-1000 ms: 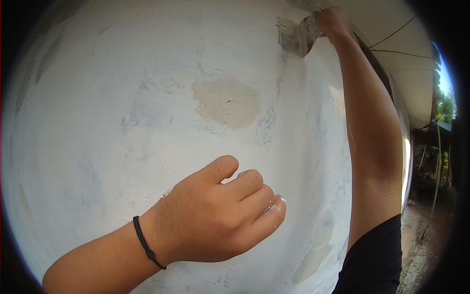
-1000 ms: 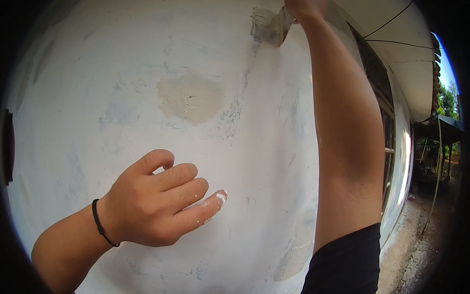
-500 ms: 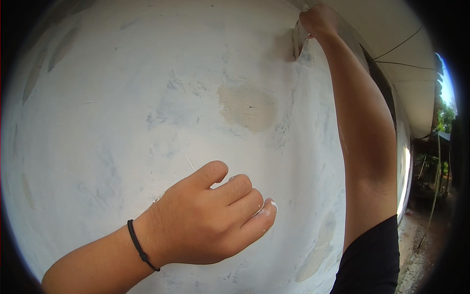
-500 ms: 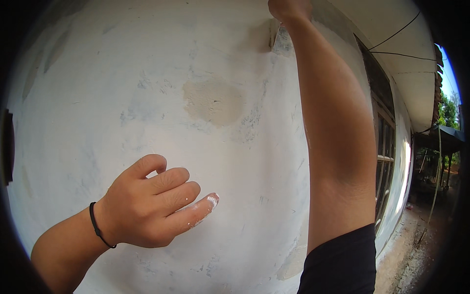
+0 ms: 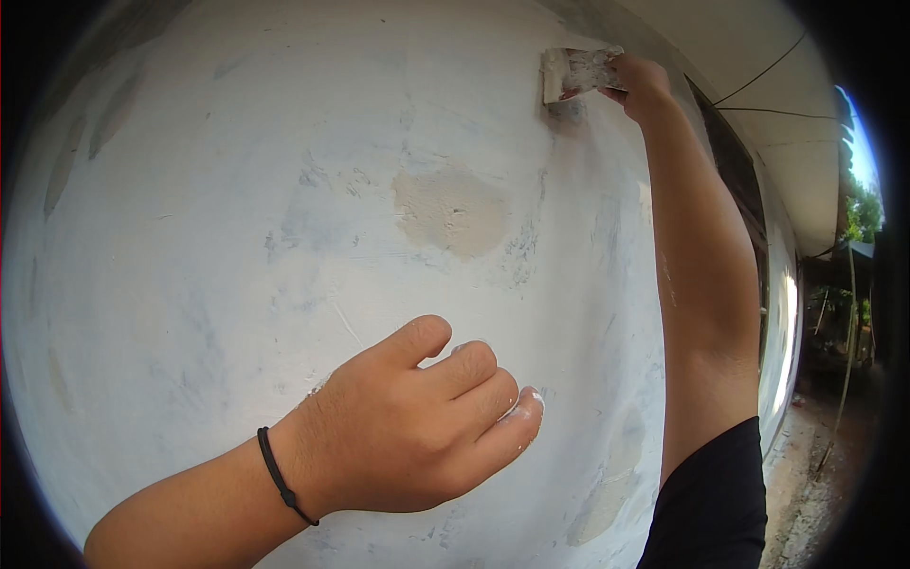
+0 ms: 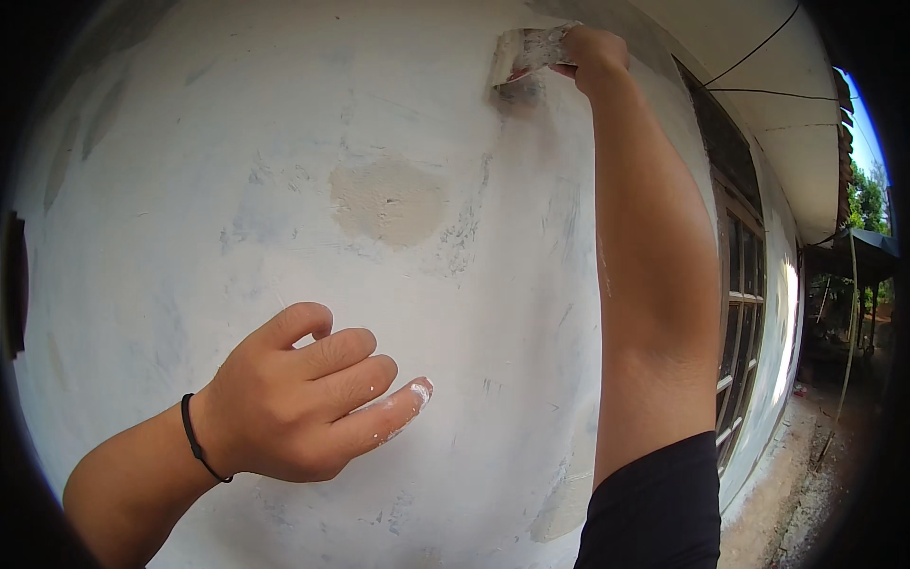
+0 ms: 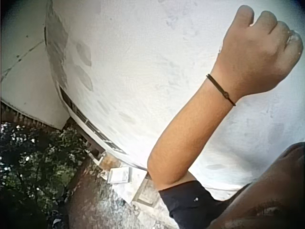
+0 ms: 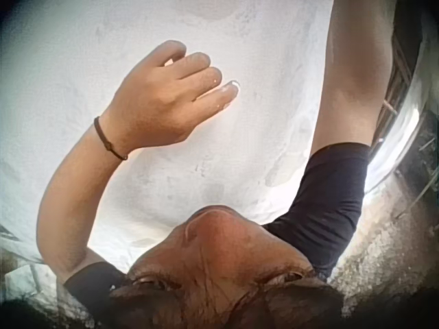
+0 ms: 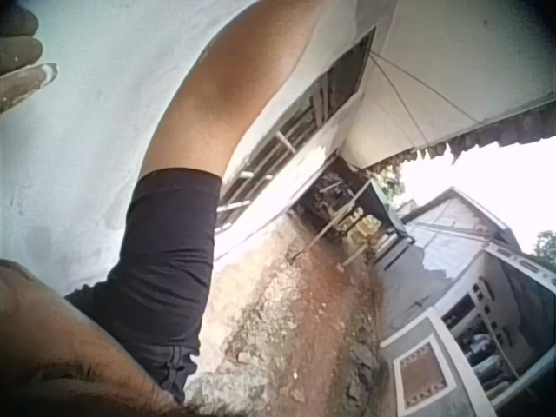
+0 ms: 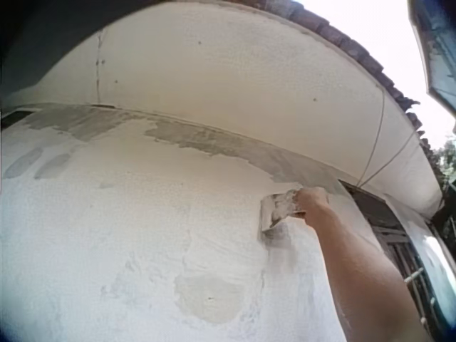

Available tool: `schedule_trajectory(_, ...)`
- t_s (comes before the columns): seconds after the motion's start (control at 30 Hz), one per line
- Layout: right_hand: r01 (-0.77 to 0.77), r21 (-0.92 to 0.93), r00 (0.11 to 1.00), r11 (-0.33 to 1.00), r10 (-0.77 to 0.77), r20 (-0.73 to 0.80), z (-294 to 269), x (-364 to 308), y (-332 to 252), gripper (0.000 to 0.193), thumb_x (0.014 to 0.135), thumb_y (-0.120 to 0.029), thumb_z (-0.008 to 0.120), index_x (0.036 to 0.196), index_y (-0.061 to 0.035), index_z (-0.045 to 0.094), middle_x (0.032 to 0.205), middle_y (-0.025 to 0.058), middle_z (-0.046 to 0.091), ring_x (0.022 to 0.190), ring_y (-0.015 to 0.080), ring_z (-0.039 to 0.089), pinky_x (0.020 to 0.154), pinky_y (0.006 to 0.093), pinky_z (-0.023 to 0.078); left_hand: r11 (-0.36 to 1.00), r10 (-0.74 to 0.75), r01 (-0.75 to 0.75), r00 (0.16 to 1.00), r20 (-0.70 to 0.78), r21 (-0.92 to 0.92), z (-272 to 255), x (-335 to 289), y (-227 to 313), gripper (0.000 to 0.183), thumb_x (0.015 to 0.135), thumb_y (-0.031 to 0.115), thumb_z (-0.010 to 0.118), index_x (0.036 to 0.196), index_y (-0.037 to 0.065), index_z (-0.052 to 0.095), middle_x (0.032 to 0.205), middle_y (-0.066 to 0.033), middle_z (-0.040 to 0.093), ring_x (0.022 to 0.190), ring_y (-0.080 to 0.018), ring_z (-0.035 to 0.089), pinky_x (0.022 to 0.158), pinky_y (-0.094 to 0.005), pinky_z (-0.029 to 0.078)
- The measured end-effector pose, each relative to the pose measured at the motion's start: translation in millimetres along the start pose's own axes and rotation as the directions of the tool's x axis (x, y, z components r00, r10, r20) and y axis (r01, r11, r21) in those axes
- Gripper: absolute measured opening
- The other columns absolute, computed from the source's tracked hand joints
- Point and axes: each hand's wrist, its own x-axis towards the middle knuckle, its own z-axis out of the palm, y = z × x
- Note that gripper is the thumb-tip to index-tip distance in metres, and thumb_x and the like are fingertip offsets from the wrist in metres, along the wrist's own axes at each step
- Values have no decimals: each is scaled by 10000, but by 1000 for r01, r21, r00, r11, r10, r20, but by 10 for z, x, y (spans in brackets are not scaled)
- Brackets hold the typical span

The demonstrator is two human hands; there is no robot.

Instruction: The person applies plaster to an exterior wall with a putty knife, smoothing it over the surface.

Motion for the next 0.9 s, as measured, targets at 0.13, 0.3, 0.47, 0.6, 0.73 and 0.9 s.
schedule_trajectory(0.13, -19, -30, 998, 999, 17, -68, -39, 51, 212, 301, 837, -192, 663, 997, 60, 624, 995, 135, 640, 836, 221, 664, 643, 294, 603, 1000, 13, -13, 1000, -5, 13, 39, 13, 24, 172, 757, 50, 622, 903, 133, 660, 707, 2, 585, 680, -140, 563, 625, -279, 391)
schedule_trajectory(0.3, 127, -532, 973, 837, -209, -97, -218, 313, 349, 389, 767, -312, 644, 861, 65, 670, 835, 155, 685, 693, 259, 676, 615, 348, 539, 1000, 19, -19, 1000, 18, 4, 106, 60, 35, 170, 762, 50, 625, 907, 131, 661, 711, 1, 593, 685, -137, 568, 628, -280, 396)
schedule_trajectory(0.47, 144, -439, 973, 887, -209, -103, -288, 228, 288, 338, 749, -263, 609, 833, 58, 674, 773, 144, 686, 657, 246, 676, 615, 338, 540, 1000, 4, -3, 998, 70, -5, 125, 93, 26, 155, 776, 58, 625, 908, 131, 664, 714, -7, 602, 694, -138, 577, 630, -278, 399)
schedule_trajectory(0.6, 225, -455, 947, 861, -303, -105, -296, 236, 209, 299, 767, -237, 556, 802, 30, 685, 702, 126, 682, 625, 215, 680, 597, 317, 538, 1000, 2, -2, 999, 38, -13, 120, 89, 23, 158, 774, 57, 625, 908, 134, 665, 711, -7, 600, 691, -138, 575, 629, -278, 398)
schedule_trajectory(0.73, 280, -677, 931, 681, -364, 18, -156, 180, -31, 285, 799, -232, 536, 799, 4, 697, 700, 99, 690, 665, 199, 691, 612, 312, 543, 1000, -15, 14, 999, 52, 7, 36, 19, 7, 158, 773, 63, 626, 908, 135, 665, 716, -5, 602, 691, -138, 572, 627, -277, 394)
schedule_trajectory(0.9, 394, -872, 776, 290, -613, 147, 187, 309, -43, 332, 788, -260, 562, 930, 18, 674, 981, 222, 671, 930, 355, 653, 827, 402, 508, 1000, -22, 21, 999, 43, 17, -40, -135, -45, 155, 771, 64, 623, 902, 136, 666, 720, -4, 603, 694, -138, 572, 630, -276, 393)
